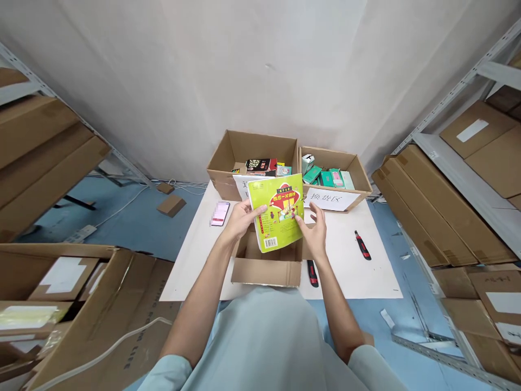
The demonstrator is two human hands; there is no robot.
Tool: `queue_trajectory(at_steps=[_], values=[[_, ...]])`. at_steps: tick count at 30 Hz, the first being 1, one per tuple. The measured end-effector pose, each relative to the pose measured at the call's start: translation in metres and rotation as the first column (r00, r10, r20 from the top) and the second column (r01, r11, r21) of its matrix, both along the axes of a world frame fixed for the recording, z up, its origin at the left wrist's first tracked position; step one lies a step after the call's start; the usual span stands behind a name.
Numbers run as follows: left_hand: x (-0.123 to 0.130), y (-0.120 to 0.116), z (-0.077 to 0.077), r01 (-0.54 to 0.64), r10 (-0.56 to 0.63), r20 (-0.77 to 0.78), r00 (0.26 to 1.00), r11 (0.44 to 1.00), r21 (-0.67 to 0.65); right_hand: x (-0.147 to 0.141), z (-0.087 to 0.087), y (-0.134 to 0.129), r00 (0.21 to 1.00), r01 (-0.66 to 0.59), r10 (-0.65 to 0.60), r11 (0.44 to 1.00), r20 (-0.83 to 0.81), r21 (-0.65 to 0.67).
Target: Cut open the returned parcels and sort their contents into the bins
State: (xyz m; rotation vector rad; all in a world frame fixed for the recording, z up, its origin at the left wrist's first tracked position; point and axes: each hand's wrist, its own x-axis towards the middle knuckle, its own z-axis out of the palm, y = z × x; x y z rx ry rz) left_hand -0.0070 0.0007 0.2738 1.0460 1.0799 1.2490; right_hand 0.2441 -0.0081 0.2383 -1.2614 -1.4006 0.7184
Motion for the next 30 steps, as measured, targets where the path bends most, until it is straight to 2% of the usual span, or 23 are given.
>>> queue_trajectory(at_steps=[2, 4, 7, 10, 13, 15, 17, 19, 21, 23, 26, 28, 30], values=[[0.011, -0.001, -0.003, -0.065, 0.065, -0.026, 0.998, 0.998, 0.021, -0.009, 0.0, -0.013, 0.992, -0.078, 0.074, 0.996, 0.105, 0.032], [0.026, -0.005, -0.005, -0.129, 0.132, -0.065, 0.989, 0.99, 0.049, -0.024, -0.002, -0.027, 0.969, -0.168, 0.164, 0.986, 0.185, 0.004], [0.054, -0.016, -0.006, -0.176, 0.188, -0.178, 0.966, 0.981, 0.083, -0.047, -0.011, -0.041, 0.933, -0.178, 0.184, 0.983, 0.309, -0.046], [0.075, -0.029, -0.004, -0.146, 0.173, -0.384, 0.907, 0.984, 0.098, -0.054, -0.027, -0.043, 0.931, -0.133, 0.149, 0.989, 0.333, -0.068], [0.083, -0.035, -0.002, -0.022, 0.095, -0.559, 0.824, 0.991, 0.135, -0.045, -0.041, -0.04, 0.961, -0.089, 0.125, 0.984, 0.248, -0.151], [0.082, -0.033, -0.004, 0.075, 0.046, -0.634, 0.772, 0.984, 0.162, -0.035, -0.045, -0.038, 0.986, -0.082, 0.112, 0.972, 0.124, -0.221], [0.077, -0.028, -0.011, 0.125, 0.031, -0.684, 0.729, 0.976, 0.177, -0.026, -0.044, -0.039, 0.988, -0.151, 0.139, 0.954, -0.065, -0.26], [0.069, -0.023, -0.019, 0.137, 0.022, -0.697, 0.717, 0.976, 0.172, -0.016, -0.041, -0.043, 0.947, -0.27, 0.201, 0.92, -0.25, -0.285], [0.059, -0.021, -0.029, 0.13, 0.01, -0.675, 0.738, 0.979, 0.157, -0.006, -0.037, -0.048, 0.902, -0.352, 0.226, 0.88, -0.368, -0.321], [0.046, -0.02, -0.038, 0.078, 0.052, -0.675, 0.736, 0.984, 0.161, 0.006, -0.034, -0.053, 0.886, -0.353, 0.194, 0.871, -0.421, -0.342], [0.027, -0.019, -0.055, -0.065, 0.155, -0.743, 0.651, 0.987, 0.148, 0.027, -0.029, -0.056, 0.904, -0.263, 0.112, 0.908, -0.413, -0.328], [0.018, -0.018, -0.07, -0.135, 0.147, -0.79, 0.595, 0.987, 0.083, 0.039, -0.024, -0.055, 0.925, -0.204, 0.078, 0.928, -0.372, -0.313], [0.015, -0.016, -0.086, -0.149, 0.074, -0.798, 0.598, 0.989, -0.02, 0.05, -0.019, -0.053, 0.937, -0.171, 0.061, 0.939, -0.345, -0.298]])
